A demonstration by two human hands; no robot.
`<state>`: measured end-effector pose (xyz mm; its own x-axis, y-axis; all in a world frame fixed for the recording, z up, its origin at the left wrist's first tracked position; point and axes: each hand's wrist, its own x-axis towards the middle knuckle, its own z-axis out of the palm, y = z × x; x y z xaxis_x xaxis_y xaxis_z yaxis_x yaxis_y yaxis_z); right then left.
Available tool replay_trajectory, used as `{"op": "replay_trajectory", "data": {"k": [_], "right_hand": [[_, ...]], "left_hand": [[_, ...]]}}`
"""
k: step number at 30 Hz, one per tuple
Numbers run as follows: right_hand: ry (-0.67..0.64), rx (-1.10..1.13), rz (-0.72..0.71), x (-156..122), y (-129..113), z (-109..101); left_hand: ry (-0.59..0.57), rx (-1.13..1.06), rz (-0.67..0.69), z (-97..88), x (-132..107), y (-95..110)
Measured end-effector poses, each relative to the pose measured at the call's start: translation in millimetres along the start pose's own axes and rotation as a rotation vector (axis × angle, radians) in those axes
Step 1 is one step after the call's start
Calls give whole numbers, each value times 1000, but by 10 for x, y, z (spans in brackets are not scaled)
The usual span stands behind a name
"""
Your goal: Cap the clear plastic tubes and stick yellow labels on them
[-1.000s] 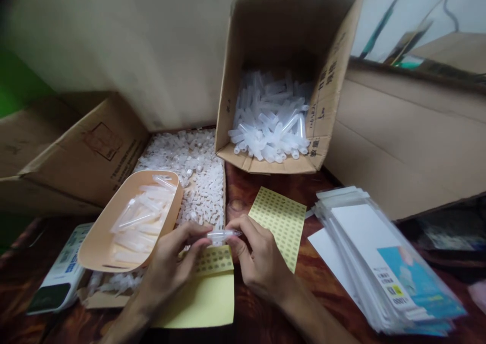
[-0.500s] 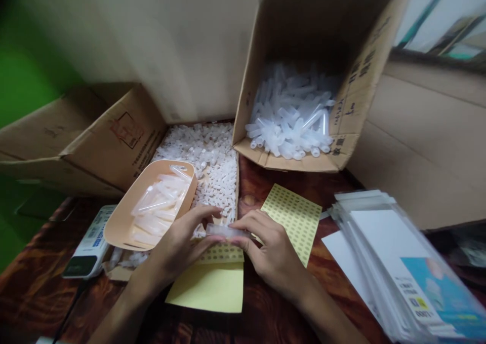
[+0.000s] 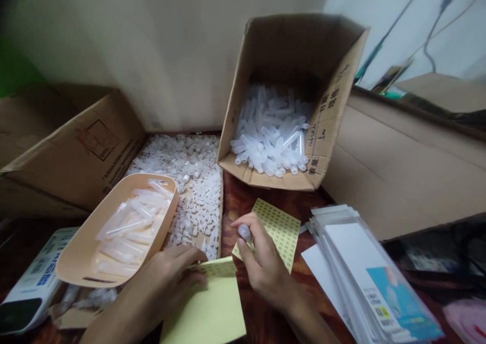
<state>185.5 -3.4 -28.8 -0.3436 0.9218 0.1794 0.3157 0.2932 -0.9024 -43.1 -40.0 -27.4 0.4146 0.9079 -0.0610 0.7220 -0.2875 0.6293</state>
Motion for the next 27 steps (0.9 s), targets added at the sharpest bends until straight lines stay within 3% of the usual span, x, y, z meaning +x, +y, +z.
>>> {"op": "replay_trajectory", "data": {"k": [2, 6, 10, 15, 27], "right_hand": [[-100, -31, -56, 3, -53, -10], [-271, -61, -7, 2, -80, 16], [-225, -61, 47, 5, -65, 15], [-232, -47, 68, 34, -93, -64], [-208, -35, 64, -10, -118, 5]], "left_hand": [[11, -138, -55, 53, 8, 13], [85, -345, -49, 95, 38, 22], [205, -377, 3, 21, 79, 48], [161, -370, -10, -47, 89, 113], [130, -244, 46, 77, 90, 99]]}}
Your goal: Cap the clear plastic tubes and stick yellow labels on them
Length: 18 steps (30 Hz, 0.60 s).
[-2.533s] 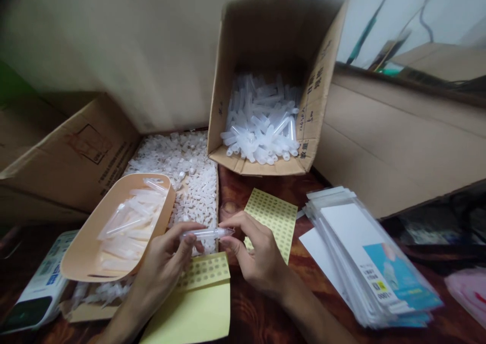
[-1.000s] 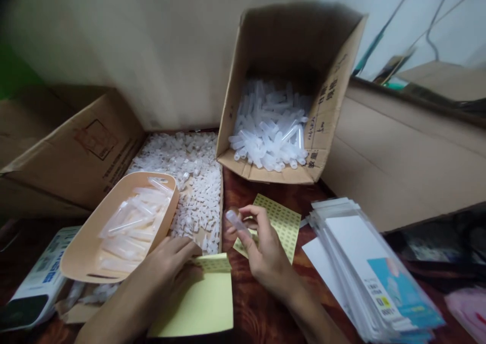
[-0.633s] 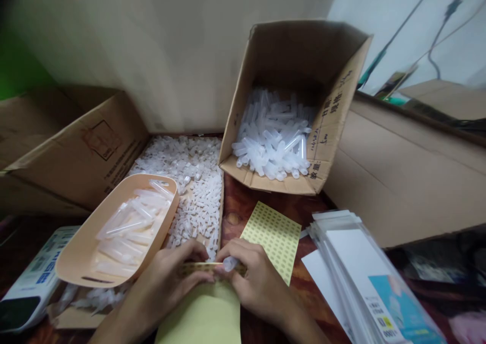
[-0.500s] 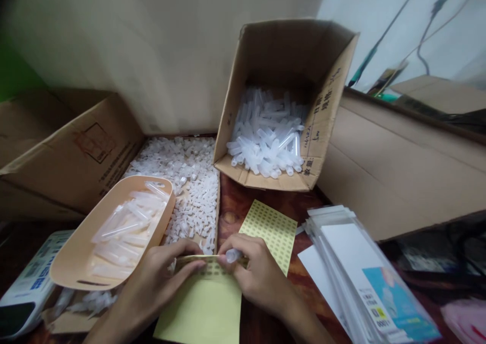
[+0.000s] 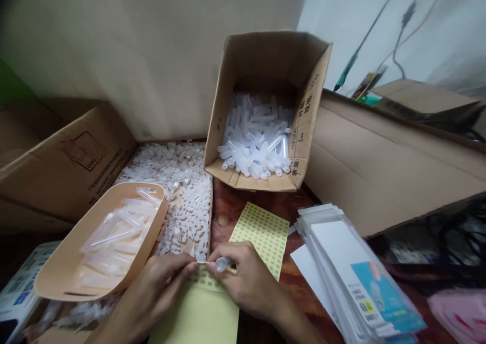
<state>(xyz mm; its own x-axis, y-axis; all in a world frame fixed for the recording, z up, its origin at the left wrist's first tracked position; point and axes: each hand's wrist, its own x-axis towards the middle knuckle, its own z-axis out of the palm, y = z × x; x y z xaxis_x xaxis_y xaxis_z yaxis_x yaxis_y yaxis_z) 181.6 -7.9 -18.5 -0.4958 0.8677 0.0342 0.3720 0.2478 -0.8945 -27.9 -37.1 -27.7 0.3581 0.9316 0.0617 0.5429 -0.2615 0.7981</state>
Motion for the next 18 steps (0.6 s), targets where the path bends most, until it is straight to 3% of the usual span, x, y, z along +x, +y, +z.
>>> {"op": "replay_trajectory", "data": {"k": [5, 9, 18], "right_hand": [[9, 26, 16, 24, -19, -9], [14, 37, 15, 30, -3, -10], [36, -24, -6, -15, 7, -4]], "left_hand": [[-13, 60, -78, 3, -3, 13], [17, 126, -64, 32, -14, -4], [116, -64, 148, -8, 24, 2]]}}
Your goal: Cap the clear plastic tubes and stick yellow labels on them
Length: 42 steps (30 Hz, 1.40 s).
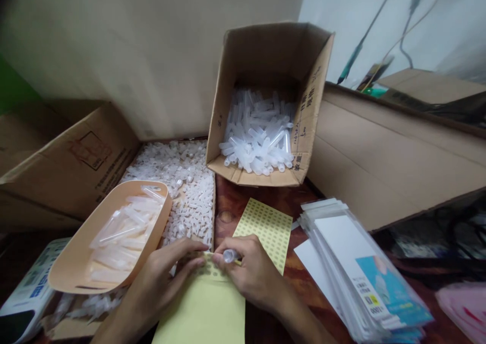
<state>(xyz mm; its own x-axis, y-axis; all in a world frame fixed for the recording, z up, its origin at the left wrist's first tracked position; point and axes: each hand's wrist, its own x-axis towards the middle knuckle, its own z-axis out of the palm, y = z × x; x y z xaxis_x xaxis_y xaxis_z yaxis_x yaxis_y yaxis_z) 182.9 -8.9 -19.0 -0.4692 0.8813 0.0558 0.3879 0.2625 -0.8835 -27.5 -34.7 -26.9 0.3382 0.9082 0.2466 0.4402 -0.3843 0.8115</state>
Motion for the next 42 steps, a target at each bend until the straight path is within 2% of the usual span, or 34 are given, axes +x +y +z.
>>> {"op": "replay_trajectory", "data": {"k": [6, 14, 17, 21, 23, 35, 42], "right_hand": [[-11, 9, -65, -10, 32, 33], [11, 26, -52, 30, 3, 50], [11, 25, -52, 29, 28, 40], [-19, 7, -61, 25, 55, 27], [-41, -12, -58, 23, 49, 28], [-147, -22, -58, 18, 24, 11], [-198, 78, 27, 33, -19, -10]], "left_hand": [[33, 9, -38, -1, 2, 101], [60, 148, -33, 28, -33, 38], [47, 183, 17, 25, -34, 13], [37, 221, 201, -7, 0, -3], [28, 255, 247, -32, 18, 0], [-57, 329, 251, -60, 19, 21], [-118, 414, 283, -73, 12, 32]]}}
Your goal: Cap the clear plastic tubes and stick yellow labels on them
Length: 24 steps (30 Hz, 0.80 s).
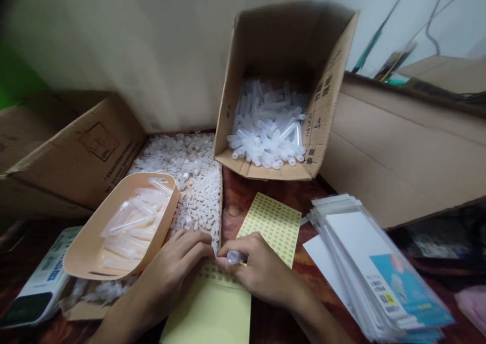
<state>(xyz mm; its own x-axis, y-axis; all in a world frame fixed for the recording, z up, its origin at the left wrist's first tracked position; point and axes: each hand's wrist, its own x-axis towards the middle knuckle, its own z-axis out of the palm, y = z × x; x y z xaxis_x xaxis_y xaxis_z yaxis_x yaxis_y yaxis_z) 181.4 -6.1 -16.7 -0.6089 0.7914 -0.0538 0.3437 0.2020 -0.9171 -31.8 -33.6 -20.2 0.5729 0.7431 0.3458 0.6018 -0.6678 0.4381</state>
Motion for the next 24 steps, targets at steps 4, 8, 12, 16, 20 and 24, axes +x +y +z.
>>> {"op": "replay_trajectory", "data": {"k": [4, 8, 12, 16, 20, 24], "right_hand": [[-14, 26, 22, 2, 9, -20], [-6, -28, 12, -13, 55, -17], [-13, -55, 3, -28, 74, -7], [-36, -50, 15, -27, 76, 0], [-64, 21, 50, -18, 73, -12], [-58, 66, 73, -11, 48, -35]], "left_hand": [[9, -1, 45, 12, -9, -22], [-32, -11, 26, 20, -16, -31], [-85, 12, 39, 16, -22, -33], [-128, 11, 15, 15, -19, -27], [-153, -72, -53, 9, -20, -9], [-135, -225, -149, -27, -34, 5]]}}
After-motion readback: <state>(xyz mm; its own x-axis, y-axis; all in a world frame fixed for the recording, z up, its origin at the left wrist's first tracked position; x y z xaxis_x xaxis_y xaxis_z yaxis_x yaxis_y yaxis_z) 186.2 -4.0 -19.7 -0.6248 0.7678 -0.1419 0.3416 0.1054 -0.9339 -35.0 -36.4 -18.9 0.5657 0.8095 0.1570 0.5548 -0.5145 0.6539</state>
